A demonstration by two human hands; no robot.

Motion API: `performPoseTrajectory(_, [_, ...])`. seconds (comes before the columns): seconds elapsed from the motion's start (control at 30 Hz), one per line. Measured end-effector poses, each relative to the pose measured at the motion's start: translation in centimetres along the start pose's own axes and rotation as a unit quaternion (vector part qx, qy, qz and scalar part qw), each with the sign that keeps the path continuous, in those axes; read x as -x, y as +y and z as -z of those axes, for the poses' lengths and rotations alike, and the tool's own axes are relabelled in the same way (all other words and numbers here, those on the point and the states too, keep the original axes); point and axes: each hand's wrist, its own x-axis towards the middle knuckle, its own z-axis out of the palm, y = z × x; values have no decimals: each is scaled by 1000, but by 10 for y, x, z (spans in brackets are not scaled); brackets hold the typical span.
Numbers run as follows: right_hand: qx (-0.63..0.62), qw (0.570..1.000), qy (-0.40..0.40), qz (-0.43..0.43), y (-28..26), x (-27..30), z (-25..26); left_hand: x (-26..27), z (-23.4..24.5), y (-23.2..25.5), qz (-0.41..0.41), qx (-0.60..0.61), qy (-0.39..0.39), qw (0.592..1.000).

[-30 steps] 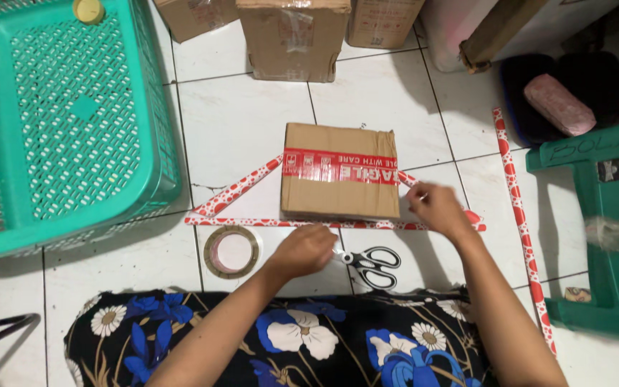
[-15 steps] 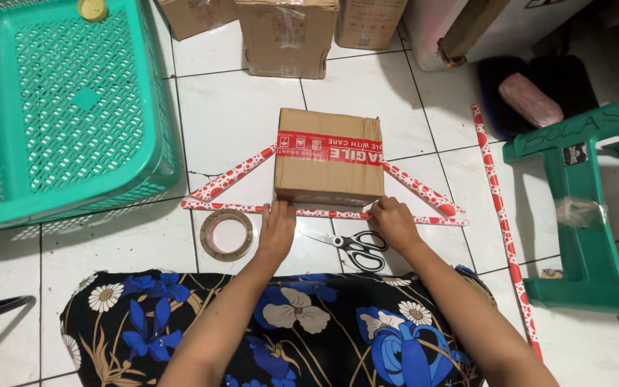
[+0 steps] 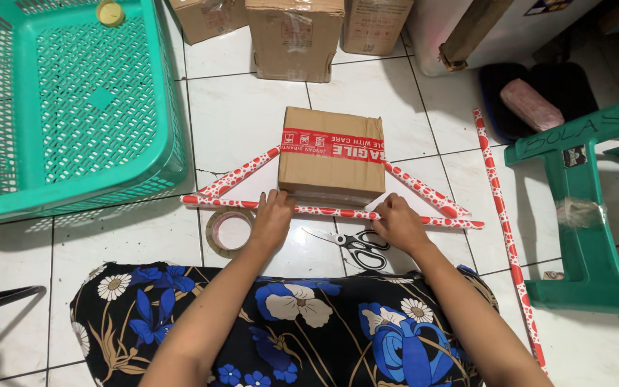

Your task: The person folds two garments, places each into a clear plastic bag, and puts the bags into a cardboard box. They then close and tape the box, and begin wrapping it with red-and-white patterned paper.

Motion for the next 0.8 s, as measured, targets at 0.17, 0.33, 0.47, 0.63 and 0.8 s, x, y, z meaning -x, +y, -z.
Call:
performPoseTrajectory(0.17, [38, 997, -24, -64, -3, 1, 5, 1, 19, 4, 9, 33, 52, 998])
performPoseTrajectory(0.33, [19, 993, -44, -103, -13, -2, 24, 0, 39, -2, 37, 60, -18, 997])
performPoseTrajectory(0.47, [33, 999, -2, 8, -24, 0, 43, -1, 47, -7, 13, 87, 43, 995])
performPoseTrajectory(0.63, [-30, 995, -46, -78, -31, 5, 60, -7, 66, -10, 7, 81, 5, 997])
performPoseTrajectory(0.8, [-12, 996, -59, -62, -38, 2, 83, -11, 96, -10, 56, 105, -120, 986])
